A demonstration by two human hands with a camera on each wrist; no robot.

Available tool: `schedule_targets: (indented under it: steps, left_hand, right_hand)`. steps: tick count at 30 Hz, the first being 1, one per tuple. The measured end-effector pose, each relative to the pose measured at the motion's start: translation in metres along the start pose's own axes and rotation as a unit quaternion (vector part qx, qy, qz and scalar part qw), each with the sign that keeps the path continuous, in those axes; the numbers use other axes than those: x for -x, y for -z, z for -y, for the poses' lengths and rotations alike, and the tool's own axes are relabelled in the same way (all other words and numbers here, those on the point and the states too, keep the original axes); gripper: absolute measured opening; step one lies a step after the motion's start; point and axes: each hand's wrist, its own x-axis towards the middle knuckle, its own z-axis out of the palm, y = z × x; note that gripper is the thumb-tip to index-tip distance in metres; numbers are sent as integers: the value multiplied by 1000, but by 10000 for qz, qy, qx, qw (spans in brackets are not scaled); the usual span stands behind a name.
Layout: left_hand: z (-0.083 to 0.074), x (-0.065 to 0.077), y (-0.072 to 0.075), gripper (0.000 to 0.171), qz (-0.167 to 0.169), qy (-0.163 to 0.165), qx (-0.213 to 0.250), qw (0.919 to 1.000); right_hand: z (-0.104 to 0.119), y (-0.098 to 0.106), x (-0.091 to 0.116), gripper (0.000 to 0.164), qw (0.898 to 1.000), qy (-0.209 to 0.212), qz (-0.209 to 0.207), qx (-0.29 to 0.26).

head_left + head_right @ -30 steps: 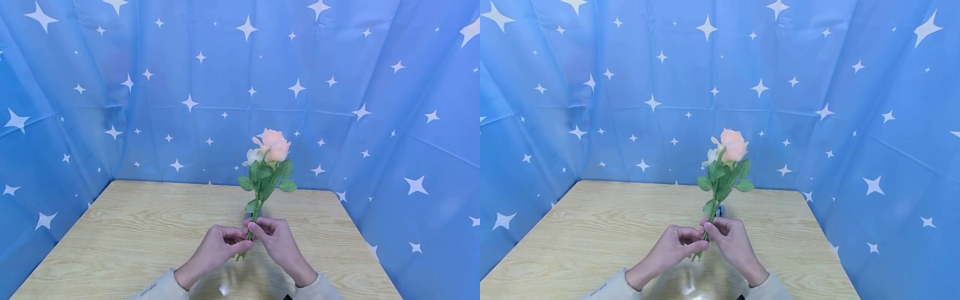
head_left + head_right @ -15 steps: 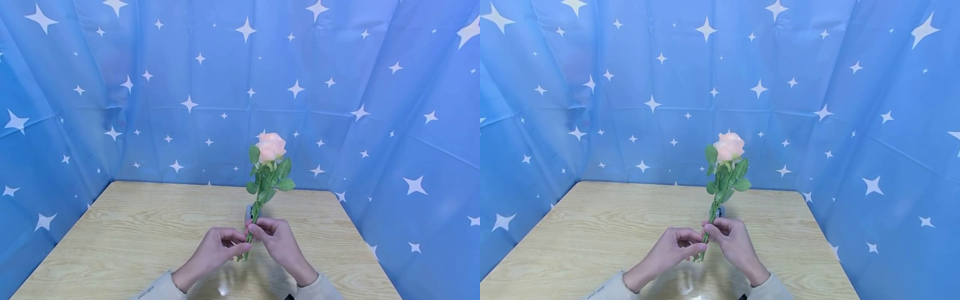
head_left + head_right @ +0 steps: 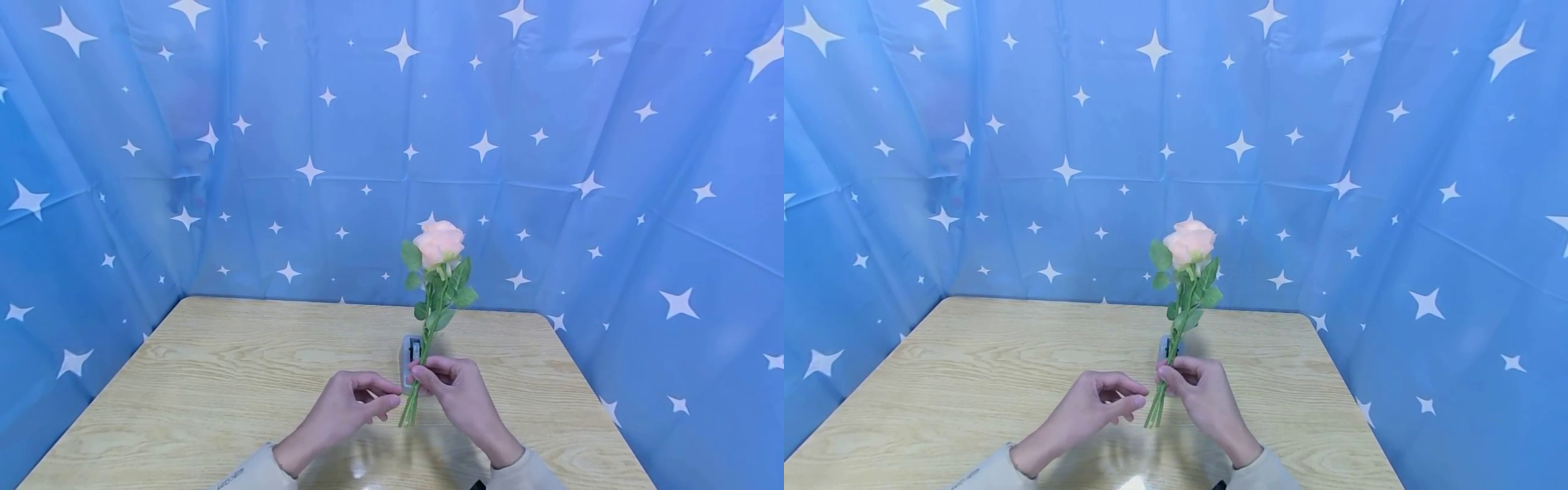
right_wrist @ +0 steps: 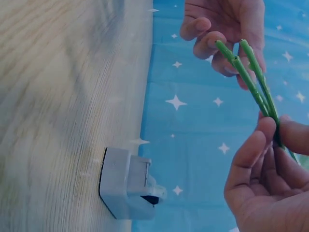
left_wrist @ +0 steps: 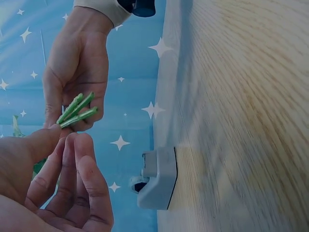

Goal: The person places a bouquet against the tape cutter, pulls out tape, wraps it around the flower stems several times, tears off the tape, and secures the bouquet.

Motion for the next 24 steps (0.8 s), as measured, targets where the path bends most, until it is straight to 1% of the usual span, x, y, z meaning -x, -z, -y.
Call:
schedule_targets:
  steps: [7,15,19,24]
  left_hand:
    - [3,0,8,13,-153,-28,-182,9997]
    - [6,0,18,10,-355,80,-354,9987]
    - [7,1,22,10,-445,89,-414,9981]
    - [9,2,29,9,-560,78,-536,9970]
  right_hand:
    - [-3,4,0,19,9996,-185,-156,106]
    - [-7,11,1,23,9986,-342,-311,238]
    - [-9,14,1,21,9981,-393,-352,328]
    - [-12,19,1,22,9977,-432,-309,423]
